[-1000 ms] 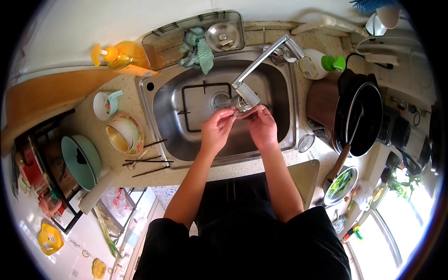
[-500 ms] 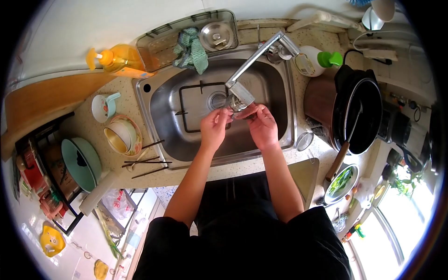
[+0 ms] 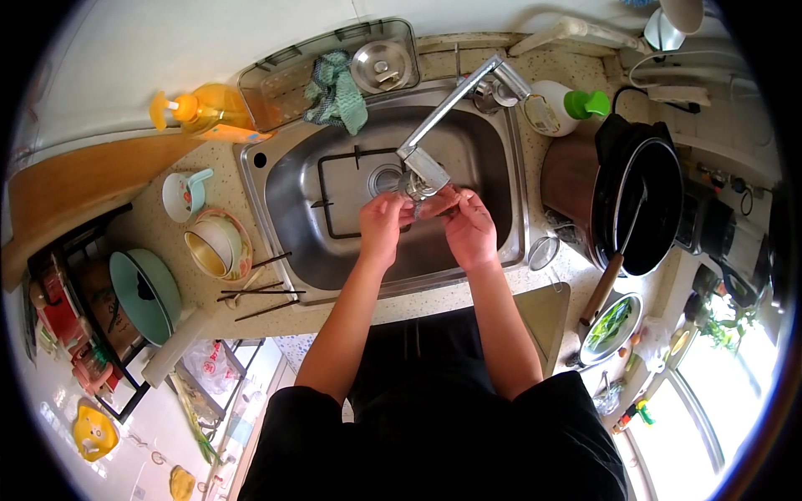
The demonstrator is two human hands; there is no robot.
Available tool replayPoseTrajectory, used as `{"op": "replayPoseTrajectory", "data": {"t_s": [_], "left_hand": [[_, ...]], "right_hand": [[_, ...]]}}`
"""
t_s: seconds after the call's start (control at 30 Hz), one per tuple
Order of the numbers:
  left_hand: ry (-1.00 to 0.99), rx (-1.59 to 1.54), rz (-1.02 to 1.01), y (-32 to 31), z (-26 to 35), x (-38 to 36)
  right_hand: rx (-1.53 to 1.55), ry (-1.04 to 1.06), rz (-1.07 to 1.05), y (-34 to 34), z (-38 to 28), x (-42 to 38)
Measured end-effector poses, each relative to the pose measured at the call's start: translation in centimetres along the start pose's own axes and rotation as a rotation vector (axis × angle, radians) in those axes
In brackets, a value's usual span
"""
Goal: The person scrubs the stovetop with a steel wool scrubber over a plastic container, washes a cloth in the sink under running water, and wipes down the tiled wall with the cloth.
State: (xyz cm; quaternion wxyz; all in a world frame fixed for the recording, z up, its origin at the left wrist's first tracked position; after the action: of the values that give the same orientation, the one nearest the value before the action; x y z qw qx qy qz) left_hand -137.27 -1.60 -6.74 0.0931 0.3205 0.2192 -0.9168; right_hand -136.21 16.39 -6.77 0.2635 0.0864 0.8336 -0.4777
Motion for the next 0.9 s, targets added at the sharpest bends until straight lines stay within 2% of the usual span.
{"op": "replayPoseTrajectory", "data": {"t_s": [0.4, 0.5, 0.7, 0.9], "left_hand": [[0.044, -0.021, -0.014, -0.2, -0.4, 0.3], [-0.026, 0.008, -0.058, 0.5, -1.3, 0.8], [0.029, -0.126, -0.026, 0.6, -1.1, 1.0], [-0.145, -0.016, -0.029, 0.8, -0.6, 1.0]], "right_hand": [[-0.001, -0.015, 0.020, -0.6, -0.4, -0.1], [-0.021, -0.016, -0.004, -0.8, -0.4, 0.0], [0.010, -0.012, 0.026, -1.0, -0.1, 0.1], [-0.001, -0.010, -0.009, -1.2, -0.2, 0.3]]}}
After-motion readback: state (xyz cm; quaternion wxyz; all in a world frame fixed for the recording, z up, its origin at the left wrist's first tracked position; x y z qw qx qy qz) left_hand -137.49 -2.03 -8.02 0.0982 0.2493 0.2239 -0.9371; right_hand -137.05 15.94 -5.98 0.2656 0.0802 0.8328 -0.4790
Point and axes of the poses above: each hand's wrist, its own x-axis towards the middle knuckle, its own y-axis out of the back of the hand, z = x × y, the point moved 3 cm from there along x, towards the middle knuckle, and after that the axes turned 1 degree about -y, right-handed, at the moved point
